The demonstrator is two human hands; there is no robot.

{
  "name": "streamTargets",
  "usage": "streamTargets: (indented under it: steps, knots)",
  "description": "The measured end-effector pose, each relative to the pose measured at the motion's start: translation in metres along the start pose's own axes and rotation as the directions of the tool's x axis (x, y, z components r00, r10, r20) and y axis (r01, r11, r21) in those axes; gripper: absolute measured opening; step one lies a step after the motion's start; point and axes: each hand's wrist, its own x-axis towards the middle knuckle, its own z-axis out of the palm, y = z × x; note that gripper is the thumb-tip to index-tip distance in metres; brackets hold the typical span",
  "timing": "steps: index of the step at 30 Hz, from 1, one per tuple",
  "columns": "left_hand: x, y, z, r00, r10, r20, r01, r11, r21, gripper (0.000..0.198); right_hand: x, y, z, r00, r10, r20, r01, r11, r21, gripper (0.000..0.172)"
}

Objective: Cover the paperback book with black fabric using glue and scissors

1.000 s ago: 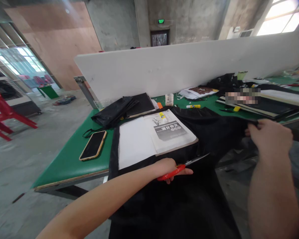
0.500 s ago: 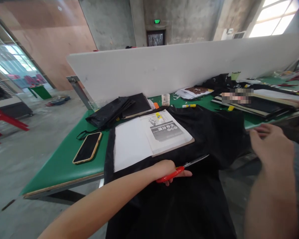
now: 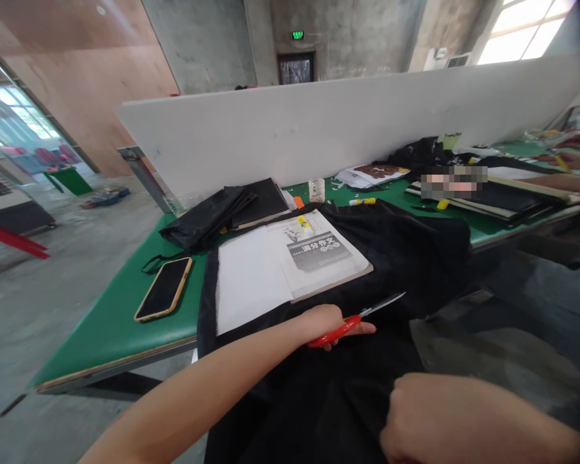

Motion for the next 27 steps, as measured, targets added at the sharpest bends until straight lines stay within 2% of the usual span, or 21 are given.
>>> streamTargets:
  steps: [1,2,4,5,7,8,9,11,14,17,19,21,23,27]
  knots:
    - [-0.001,0.0,0.001,1.0,-0.015,-0.009,0.015,1.0,0.019,0.077,0.016,-0.013,0.004,0.99,-0.098,0.103,0.104,0.993,-0.05,0.011]
    - [-0.002,0.0,0.002,0.999,-0.028,-0.027,0.029,0.998,0.052,0.078,0.029,-0.023,0.013,0.984,-0.091,0.152,0.109,0.987,-0.116,0.012]
    - [-0.005,-0.001,0.004,0.995,-0.038,-0.095,0.052,0.986,0.159,0.081,0.05,-0.033,0.039,0.992,0.026,0.12,-0.001,0.978,-0.207,0.012]
    - [-0.007,-0.002,0.006,0.991,-0.035,-0.132,0.064,0.973,0.221,0.083,0.058,-0.034,0.057,0.992,0.098,0.079,-0.082,0.98,-0.182,0.012]
    - [-0.01,-0.005,0.007,0.984,-0.021,-0.179,0.075,0.952,0.298,0.085,0.07,-0.029,0.093,0.973,0.223,-0.058,-0.227,0.971,-0.076,0.023]
    - [-0.011,-0.007,0.008,0.983,-0.027,-0.18,0.083,0.948,0.308,0.086,0.075,-0.026,0.11,0.94,0.305,-0.151,-0.311,0.95,-0.018,0.027]
    - [-0.013,-0.008,0.008,0.985,-0.041,-0.17,0.092,0.947,0.307,0.086,0.08,-0.023,0.125,0.916,0.332,-0.226,-0.336,0.942,0.021,0.03]
    - [-0.014,-0.008,0.007,0.986,-0.07,-0.154,0.113,0.95,0.292,0.087,0.089,-0.017,0.144,0.876,0.284,-0.391,-0.301,0.953,0.018,0.037]
    - [-0.013,-0.005,0.004,0.98,-0.045,-0.195,0.102,0.951,0.293,0.086,0.097,-0.012,0.151,0.83,0.111,-0.547,-0.189,0.978,-0.088,0.048]
    - [-0.01,-0.004,0.001,0.978,-0.023,-0.207,0.082,0.956,0.281,0.083,0.101,-0.011,0.149,0.839,0.014,-0.544,-0.094,0.988,-0.12,0.053]
    - [-0.008,-0.005,0.0,0.986,-0.056,-0.16,0.092,0.968,0.233,0.081,0.102,-0.012,0.152,0.859,0.026,-0.511,-0.089,0.991,-0.1,0.044]
    - [-0.006,-0.005,-0.001,0.989,-0.086,-0.121,0.108,0.976,0.189,0.081,0.105,-0.015,0.16,0.883,0.058,-0.465,-0.113,0.989,-0.091,0.024]
    - [-0.006,-0.005,-0.001,0.988,-0.089,-0.127,0.111,0.978,0.178,0.082,0.108,-0.018,0.168,0.896,0.083,-0.436,-0.138,0.986,-0.096,0.01]
    - [-0.005,-0.004,-0.002,0.982,-0.071,-0.172,0.102,0.978,0.18,0.083,0.112,-0.021,0.177,0.896,0.078,-0.436,-0.149,0.98,-0.131,0.01]
